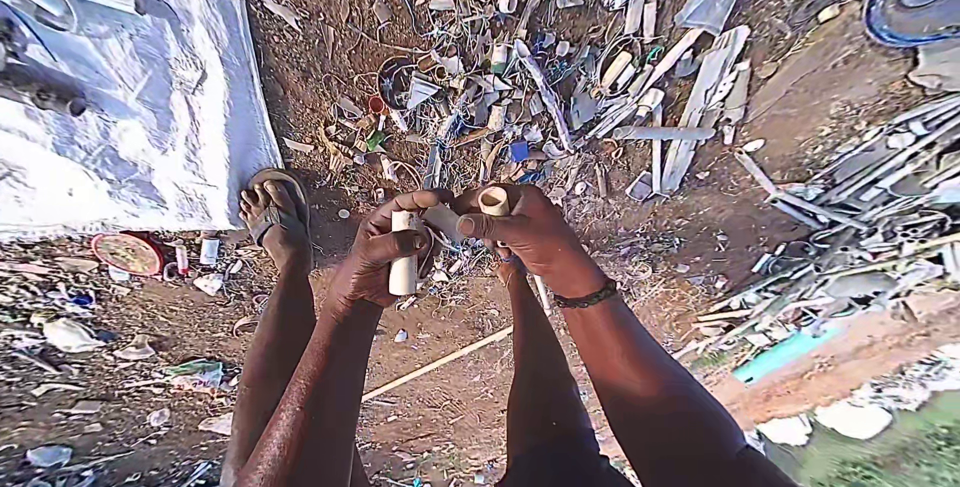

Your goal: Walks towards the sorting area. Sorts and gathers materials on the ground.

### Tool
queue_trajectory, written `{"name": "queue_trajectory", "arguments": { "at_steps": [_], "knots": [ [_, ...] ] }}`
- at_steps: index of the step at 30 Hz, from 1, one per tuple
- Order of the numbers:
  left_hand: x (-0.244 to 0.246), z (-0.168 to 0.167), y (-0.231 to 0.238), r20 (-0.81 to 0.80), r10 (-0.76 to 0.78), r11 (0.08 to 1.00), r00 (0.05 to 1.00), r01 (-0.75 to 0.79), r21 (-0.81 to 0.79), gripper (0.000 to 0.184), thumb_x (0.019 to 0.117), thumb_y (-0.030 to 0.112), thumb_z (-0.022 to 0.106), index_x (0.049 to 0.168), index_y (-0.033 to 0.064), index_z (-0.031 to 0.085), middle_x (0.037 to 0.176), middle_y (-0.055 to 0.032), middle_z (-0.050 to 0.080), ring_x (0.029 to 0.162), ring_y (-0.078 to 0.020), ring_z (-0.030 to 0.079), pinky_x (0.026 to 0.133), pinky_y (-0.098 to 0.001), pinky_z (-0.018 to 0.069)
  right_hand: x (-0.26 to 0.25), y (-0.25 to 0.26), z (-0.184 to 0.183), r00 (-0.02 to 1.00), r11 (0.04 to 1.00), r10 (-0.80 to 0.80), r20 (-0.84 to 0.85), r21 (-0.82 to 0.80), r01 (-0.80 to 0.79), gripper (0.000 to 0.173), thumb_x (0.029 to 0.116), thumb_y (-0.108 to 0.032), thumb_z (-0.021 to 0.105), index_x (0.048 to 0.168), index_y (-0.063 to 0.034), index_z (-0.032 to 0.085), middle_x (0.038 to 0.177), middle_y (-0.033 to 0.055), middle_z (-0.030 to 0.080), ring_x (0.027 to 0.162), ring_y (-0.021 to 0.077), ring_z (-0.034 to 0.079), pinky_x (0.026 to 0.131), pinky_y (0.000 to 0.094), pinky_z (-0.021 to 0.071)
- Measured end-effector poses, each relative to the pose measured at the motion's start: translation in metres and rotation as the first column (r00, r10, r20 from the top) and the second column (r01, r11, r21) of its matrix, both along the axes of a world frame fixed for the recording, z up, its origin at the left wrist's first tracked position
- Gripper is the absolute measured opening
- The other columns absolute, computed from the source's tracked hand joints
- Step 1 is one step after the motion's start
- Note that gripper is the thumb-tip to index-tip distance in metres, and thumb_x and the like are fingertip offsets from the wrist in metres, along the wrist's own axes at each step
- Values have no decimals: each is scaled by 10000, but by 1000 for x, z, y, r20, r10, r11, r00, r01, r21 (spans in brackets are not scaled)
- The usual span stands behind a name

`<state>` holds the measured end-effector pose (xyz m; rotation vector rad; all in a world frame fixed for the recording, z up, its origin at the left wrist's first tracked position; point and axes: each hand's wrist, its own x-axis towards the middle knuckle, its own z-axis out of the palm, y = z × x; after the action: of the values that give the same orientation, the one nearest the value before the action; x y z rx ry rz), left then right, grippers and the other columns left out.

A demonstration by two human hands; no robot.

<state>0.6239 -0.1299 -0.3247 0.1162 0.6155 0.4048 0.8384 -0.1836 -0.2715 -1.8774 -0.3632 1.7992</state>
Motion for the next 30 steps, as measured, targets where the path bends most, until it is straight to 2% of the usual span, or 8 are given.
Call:
{"name": "queue_trajectory", "arguments": {
  "at_steps": [6, 9, 11, 13, 16, 20, 23, 30],
  "knots": [
    [3, -1, -14, 36, 1, 1000, 999, 0, -18, 488, 835, 75, 720, 1318, 72, 654, 1420, -151, 577, 724, -102, 656, 545, -230, 552, -4, -30, -19, 952, 969, -245, -183, -82, 233, 147, 833, -91, 765, 958, -48, 702, 675, 30, 631, 483, 53, 530, 436, 185, 461],
    [1, 3, -14, -171, -14, 1000, 985, 13, -7, 401, 863, 48, 629, 1261, 79, 665, 1366, -144, 614, 679, -107, 636, 511, -231, 529, 5, -39, -23, 889, 915, -403, -217, -127, 383, 197, 862, -179, 730, 1026, -82, 677, 722, 23, 630, 490, 48, 529, 428, 183, 455],
    [9, 14, -9, -548, -85, 993, 832, 113, 18, 350, 858, -3, 606, 1188, 95, 674, 1077, -85, 704, 647, -120, 631, 517, -259, 540, 13, -42, -22, 871, 887, -462, -168, -112, 449, 268, 890, -244, 728, 1111, -102, 670, 904, 50, 688, 542, 42, 534, 447, 173, 437],
    [13, 14, -6, -833, -62, 963, 550, 252, 95, 380, 805, 8, 714, 1171, 105, 681, 821, -29, 670, 622, -107, 630, 550, -276, 549, 15, -40, -16, 885, 885, -465, 9, -40, 465, 234, 928, -272, 713, 1121, -155, 655, 854, 17, 651, 546, 37, 516, 457, 167, 424],
    [-5, 0, -8, -942, 99, 896, 320, 384, 225, 485, 742, 108, 772, 1214, 94, 663, 982, -18, 652, 783, -81, 621, 693, -287, 543, 27, -48, -29, 854, 883, -468, 229, 148, 445, 252, 890, -139, 765, 1111, -82, 661, 773, 7, 629, 537, 74, 532, 469, 213, 471],
    [-28, -18, -1, -943, 279, 795, 182, 507, 333, 555, 713, 267, 797, 1226, 107, 661, 1188, -68, 655, 1090, -156, 638, 899, -374, 550, 42, -76, -58, 919, 999, -35, 393, 8, 34, 422, 809, -229, 842, 1175, -69, 705, 1019, 44, 712, 787, 106, 673, 653, 291, 591],
    [-33, -14, 3, -912, 371, 726, 177, 557, 404, 601, 716, 255, 777, 1271, 70, 640, 1265, -112, 605, 1163, -183, 589, 954, -333, 511, 31, -106, -75, 855, 931, 359, 375, -206, -300, 471, 830, -332, 848, 1218, -97, 720, 1161, 94, 722, 1082, 191, 683, 978, 442, 548],
    [-35, -11, -1, -891, 422, 621, 168, 663, 419, 503, 756, 278, 747, 1208, 78, 657, 1199, -105, 607, 1082, -158, 598, 894, -295, 500, -48, -197, -97, 706, 709, 696, 134, -287, -645, 390, 883, -279, 796, 1185, -41, 730, 1152, 199, 715, 1093, 357, 681, 973, 571, 517]
  ]
}}
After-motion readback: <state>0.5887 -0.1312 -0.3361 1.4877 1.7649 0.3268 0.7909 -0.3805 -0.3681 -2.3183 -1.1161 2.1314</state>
